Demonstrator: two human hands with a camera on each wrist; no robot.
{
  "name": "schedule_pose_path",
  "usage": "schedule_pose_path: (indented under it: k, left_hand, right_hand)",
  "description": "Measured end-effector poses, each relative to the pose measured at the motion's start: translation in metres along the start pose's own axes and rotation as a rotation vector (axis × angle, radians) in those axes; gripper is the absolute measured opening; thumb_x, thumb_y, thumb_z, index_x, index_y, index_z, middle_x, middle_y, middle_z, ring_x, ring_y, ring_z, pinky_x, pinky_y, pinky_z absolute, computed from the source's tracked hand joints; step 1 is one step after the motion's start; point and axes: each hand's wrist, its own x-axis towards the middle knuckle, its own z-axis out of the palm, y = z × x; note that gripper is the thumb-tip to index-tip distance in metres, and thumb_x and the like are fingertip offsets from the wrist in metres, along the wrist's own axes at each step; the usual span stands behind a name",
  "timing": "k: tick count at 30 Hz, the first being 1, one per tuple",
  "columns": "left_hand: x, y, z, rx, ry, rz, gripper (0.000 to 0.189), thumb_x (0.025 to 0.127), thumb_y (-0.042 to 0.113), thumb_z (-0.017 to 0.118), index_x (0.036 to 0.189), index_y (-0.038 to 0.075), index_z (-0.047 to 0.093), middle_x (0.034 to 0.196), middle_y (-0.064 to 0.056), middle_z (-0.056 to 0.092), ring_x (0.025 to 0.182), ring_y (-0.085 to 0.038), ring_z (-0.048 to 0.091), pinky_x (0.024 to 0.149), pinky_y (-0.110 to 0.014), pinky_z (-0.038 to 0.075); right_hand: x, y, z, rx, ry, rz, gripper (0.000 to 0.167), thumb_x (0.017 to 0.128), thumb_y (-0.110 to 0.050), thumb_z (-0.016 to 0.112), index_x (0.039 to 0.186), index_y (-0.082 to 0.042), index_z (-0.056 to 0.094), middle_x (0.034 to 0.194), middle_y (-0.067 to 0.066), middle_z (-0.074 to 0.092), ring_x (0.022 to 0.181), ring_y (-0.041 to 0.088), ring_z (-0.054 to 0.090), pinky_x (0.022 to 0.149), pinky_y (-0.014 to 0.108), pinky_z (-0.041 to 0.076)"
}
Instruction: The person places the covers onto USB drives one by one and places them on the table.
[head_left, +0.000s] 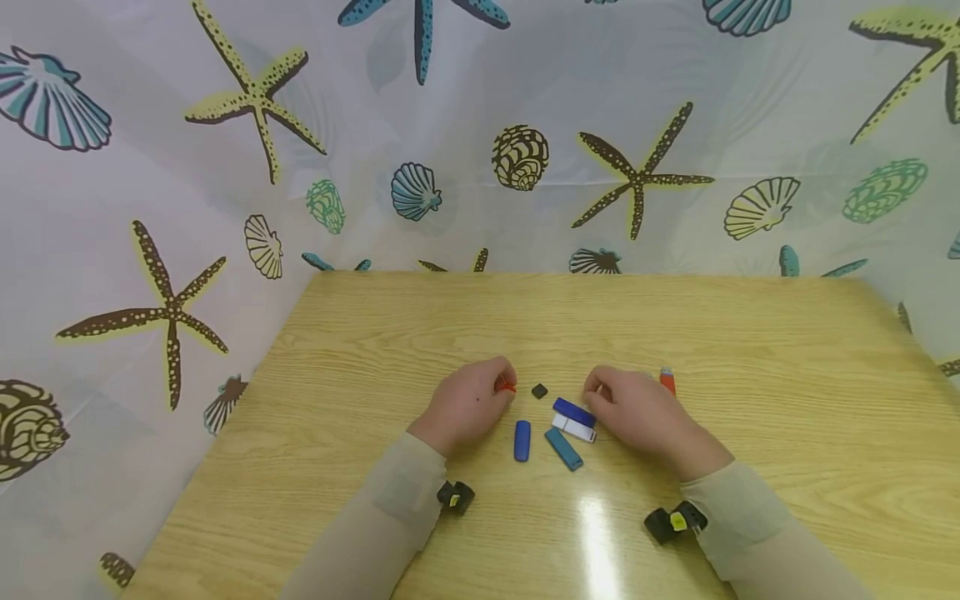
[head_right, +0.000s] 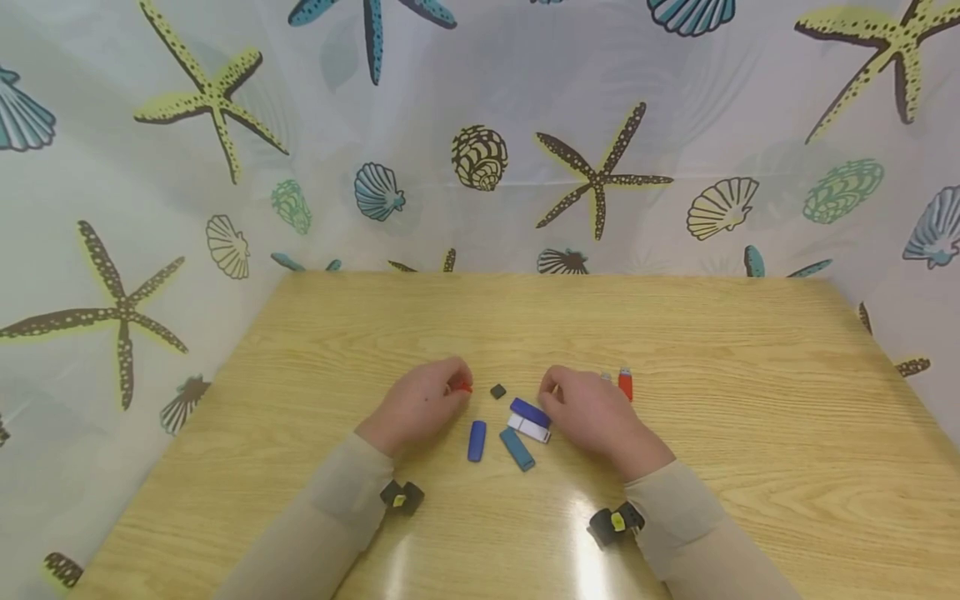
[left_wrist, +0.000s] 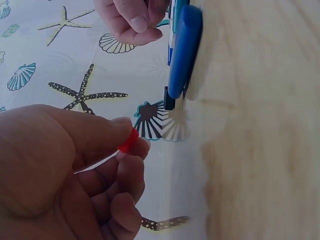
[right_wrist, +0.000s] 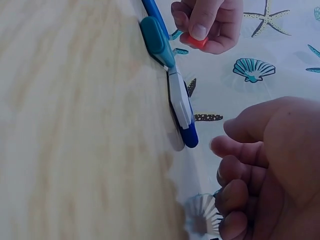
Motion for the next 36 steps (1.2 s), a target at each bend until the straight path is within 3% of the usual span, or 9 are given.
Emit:
schedule_pose_path:
  k: [5, 13, 21, 27, 31, 36]
  left_hand:
    - [0.000, 0.001, 0.000, 0.003, 0.010, -0.001, 0.007, 0.100, 0.022, 0.062, 0.107, 0.022, 0.061, 0.091, 0.008, 0.062, 0.080, -0.015, 0.058, 0.072, -0.033, 0.049]
    - [0.001, 0.000, 0.001, -0.012, -0.002, 0.009, 0.016, 0.101, 0.022, 0.062, 0.116, 0.023, 0.068, 0.107, 0.008, 0.068, 0.092, -0.012, 0.060, 0.083, -0.035, 0.050]
    - [0.001, 0.000, 0.001, -0.054, 0.021, 0.009, 0.008, 0.104, 0.031, 0.059, 0.105, 0.023, 0.058, 0.077, 0.008, 0.060, 0.067, -0.013, 0.055, 0.063, -0.032, 0.046]
    - [0.001, 0.000, 0.002, -0.056, 0.029, 0.010, 0.007, 0.104, 0.031, 0.059, 0.104, 0.024, 0.058, 0.075, 0.007, 0.058, 0.066, -0.013, 0.053, 0.062, -0.032, 0.045]
    - [0.001, 0.001, 0.002, -0.064, 0.036, -0.001, 0.006, 0.103, 0.028, 0.059, 0.105, 0.023, 0.057, 0.078, 0.006, 0.060, 0.068, -0.014, 0.054, 0.063, -0.032, 0.046]
    - [0.001, 0.002, 0.002, -0.081, 0.033, -0.025, 0.012, 0.103, 0.026, 0.059, 0.114, 0.021, 0.061, 0.094, 0.007, 0.065, 0.080, -0.013, 0.058, 0.075, -0.033, 0.050]
  right_hand:
    - [0.002, 0.003, -0.002, -0.014, 0.041, 0.030, 0.014, 0.101, -0.025, 0.056, 0.106, -0.016, 0.066, 0.069, 0.000, 0.051, 0.059, 0.017, 0.046, 0.055, 0.034, 0.037]
    - [0.003, 0.008, -0.004, -0.020, 0.054, 0.033, 0.015, 0.100, -0.025, 0.055, 0.106, -0.015, 0.065, 0.075, 0.000, 0.054, 0.065, 0.018, 0.048, 0.059, 0.035, 0.040]
    - [0.005, 0.011, -0.004, -0.046, 0.005, 0.023, 0.017, 0.100, -0.026, 0.058, 0.109, -0.014, 0.066, 0.101, 0.003, 0.066, 0.085, 0.020, 0.057, 0.079, 0.045, 0.049]
    - [0.004, 0.011, -0.008, -0.065, 0.088, 0.083, 0.020, 0.101, -0.026, 0.054, 0.112, -0.013, 0.064, 0.087, 0.004, 0.060, 0.073, 0.021, 0.053, 0.064, 0.039, 0.045]
    - [0.002, 0.015, -0.013, -0.140, 0.132, 0.129, 0.026, 0.100, -0.023, 0.053, 0.119, -0.008, 0.061, 0.100, 0.012, 0.058, 0.073, 0.024, 0.052, 0.057, 0.037, 0.044]
    - [0.001, 0.021, -0.015, -0.176, 0.100, 0.140, 0.029, 0.100, -0.020, 0.053, 0.123, -0.004, 0.060, 0.109, 0.018, 0.053, 0.075, 0.026, 0.053, 0.057, 0.040, 0.047]
